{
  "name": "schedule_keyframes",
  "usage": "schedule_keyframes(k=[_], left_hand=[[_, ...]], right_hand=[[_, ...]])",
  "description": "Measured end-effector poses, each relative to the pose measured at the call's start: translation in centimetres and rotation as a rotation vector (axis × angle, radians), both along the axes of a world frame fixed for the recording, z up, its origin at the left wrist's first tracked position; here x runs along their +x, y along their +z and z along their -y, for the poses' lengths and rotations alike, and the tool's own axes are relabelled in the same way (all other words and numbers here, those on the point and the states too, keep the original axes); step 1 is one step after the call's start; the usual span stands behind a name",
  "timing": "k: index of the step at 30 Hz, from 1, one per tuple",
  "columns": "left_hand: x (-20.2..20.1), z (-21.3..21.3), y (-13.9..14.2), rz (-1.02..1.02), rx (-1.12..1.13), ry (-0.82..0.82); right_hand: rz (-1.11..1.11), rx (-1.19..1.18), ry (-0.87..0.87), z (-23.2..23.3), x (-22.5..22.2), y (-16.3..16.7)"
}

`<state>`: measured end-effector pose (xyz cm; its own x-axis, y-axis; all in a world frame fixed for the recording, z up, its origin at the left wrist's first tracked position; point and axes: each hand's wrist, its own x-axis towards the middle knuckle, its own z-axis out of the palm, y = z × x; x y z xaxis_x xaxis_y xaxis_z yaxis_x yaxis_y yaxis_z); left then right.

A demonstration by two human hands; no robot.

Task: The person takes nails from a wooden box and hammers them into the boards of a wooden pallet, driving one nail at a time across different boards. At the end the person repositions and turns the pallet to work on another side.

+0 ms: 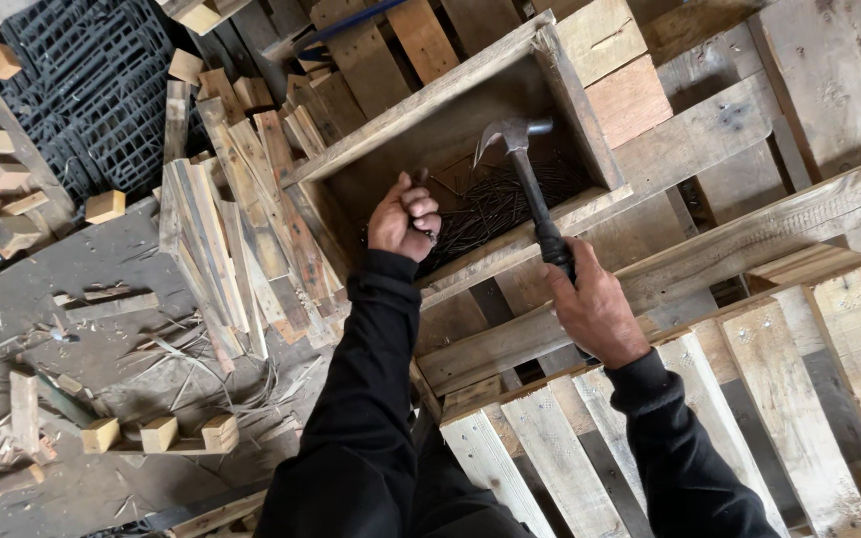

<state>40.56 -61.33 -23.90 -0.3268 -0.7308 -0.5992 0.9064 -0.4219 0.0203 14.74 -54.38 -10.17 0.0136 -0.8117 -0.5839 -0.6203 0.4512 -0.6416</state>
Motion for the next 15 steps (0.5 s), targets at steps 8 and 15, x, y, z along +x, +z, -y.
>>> schedule_keyframes(k=[8,15], left_hand=[[-1.6,0.3,-1.9,0.290,0.267,0.089],[-3.9,1.5,-0.3,1.323,0.249,-0.253]], right_hand=[[-0.068,-0.114,0.130,-0.8,0.1,-1.3],[-0.108,-0.084,0.123,-0.9,0.3,-1.8]])
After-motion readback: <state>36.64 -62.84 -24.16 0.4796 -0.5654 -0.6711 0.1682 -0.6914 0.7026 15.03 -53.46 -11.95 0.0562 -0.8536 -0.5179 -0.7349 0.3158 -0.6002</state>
